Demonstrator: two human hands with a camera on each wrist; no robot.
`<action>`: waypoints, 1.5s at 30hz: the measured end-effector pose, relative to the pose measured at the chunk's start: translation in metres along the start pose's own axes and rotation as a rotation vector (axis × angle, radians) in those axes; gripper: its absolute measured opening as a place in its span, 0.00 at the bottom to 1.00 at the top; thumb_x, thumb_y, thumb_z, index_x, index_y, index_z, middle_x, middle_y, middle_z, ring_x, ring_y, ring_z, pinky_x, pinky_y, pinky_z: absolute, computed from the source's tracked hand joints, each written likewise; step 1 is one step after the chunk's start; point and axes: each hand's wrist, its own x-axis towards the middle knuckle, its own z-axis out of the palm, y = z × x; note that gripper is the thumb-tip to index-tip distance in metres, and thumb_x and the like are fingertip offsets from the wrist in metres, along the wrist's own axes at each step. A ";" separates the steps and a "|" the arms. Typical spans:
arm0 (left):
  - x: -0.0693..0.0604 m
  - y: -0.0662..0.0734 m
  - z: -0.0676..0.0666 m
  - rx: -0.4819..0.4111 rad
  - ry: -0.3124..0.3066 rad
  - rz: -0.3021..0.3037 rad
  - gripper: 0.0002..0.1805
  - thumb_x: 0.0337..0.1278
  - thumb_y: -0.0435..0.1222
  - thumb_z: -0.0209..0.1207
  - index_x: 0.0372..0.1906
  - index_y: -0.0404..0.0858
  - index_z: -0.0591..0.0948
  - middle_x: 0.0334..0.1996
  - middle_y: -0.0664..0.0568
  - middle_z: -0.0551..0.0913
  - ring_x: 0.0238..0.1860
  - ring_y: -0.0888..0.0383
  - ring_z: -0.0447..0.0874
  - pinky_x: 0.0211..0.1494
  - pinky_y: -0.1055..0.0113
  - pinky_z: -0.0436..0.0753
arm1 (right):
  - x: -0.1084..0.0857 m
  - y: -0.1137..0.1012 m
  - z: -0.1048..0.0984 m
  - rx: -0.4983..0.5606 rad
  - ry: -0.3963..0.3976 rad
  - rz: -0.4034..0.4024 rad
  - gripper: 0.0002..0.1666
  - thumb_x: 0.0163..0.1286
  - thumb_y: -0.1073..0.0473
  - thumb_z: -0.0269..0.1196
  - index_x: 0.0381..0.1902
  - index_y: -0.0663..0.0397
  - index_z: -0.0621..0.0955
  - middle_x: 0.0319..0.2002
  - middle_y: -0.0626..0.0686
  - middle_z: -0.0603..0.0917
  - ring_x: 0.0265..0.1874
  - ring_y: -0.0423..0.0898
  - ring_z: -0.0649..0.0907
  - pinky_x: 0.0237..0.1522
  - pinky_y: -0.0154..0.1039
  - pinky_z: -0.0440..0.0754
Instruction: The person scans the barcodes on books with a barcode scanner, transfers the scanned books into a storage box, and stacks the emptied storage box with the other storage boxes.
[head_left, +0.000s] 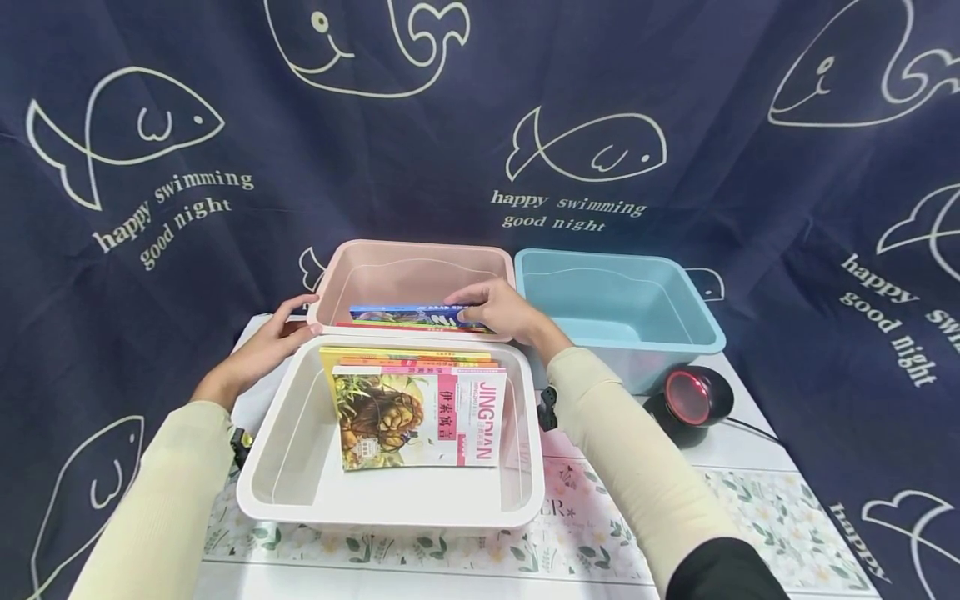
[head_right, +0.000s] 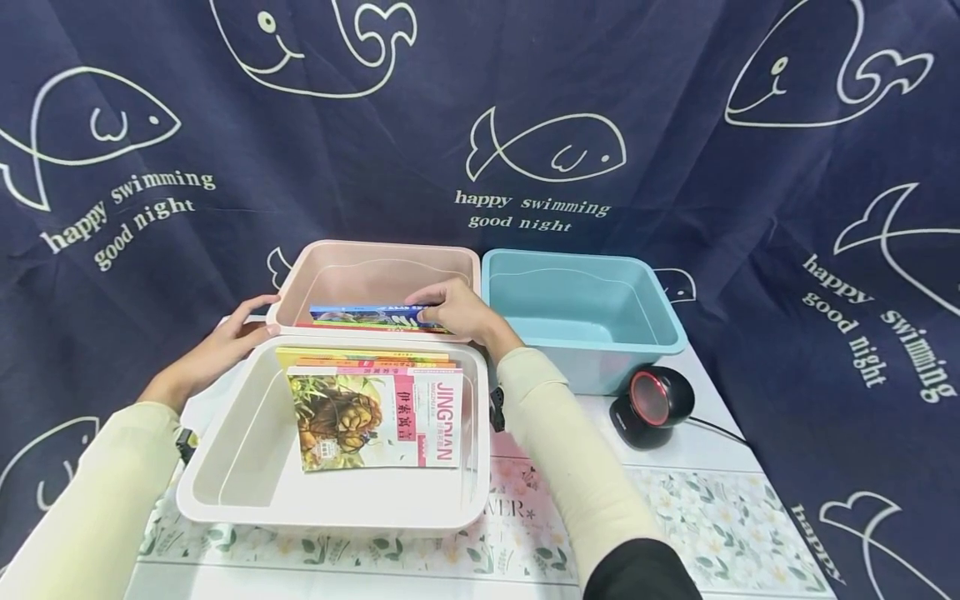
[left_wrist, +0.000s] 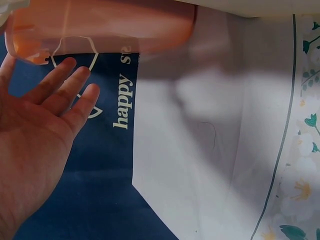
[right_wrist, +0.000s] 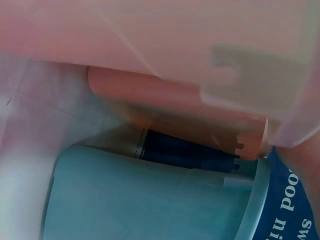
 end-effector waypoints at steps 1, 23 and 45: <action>0.000 0.000 0.000 0.000 0.001 0.001 0.42 0.78 0.54 0.52 0.84 0.53 0.44 0.74 0.28 0.66 0.74 0.33 0.67 0.74 0.34 0.67 | 0.000 0.000 0.001 -0.008 -0.012 -0.007 0.18 0.69 0.69 0.65 0.55 0.53 0.88 0.53 0.54 0.90 0.51 0.44 0.87 0.57 0.38 0.81; 0.002 -0.005 0.001 0.011 0.004 0.004 0.41 0.78 0.53 0.52 0.83 0.53 0.44 0.72 0.30 0.69 0.70 0.38 0.72 0.68 0.45 0.74 | -0.036 -0.029 -0.018 0.087 0.034 -0.047 0.16 0.72 0.71 0.61 0.56 0.64 0.85 0.55 0.62 0.88 0.60 0.58 0.86 0.64 0.47 0.82; 0.001 -0.001 0.002 0.014 0.009 0.000 0.41 0.78 0.54 0.51 0.83 0.52 0.43 0.72 0.30 0.70 0.70 0.39 0.72 0.67 0.47 0.75 | -0.108 -0.013 -0.001 -0.079 -0.074 -0.054 0.15 0.69 0.69 0.65 0.52 0.62 0.88 0.49 0.58 0.91 0.53 0.51 0.89 0.56 0.39 0.84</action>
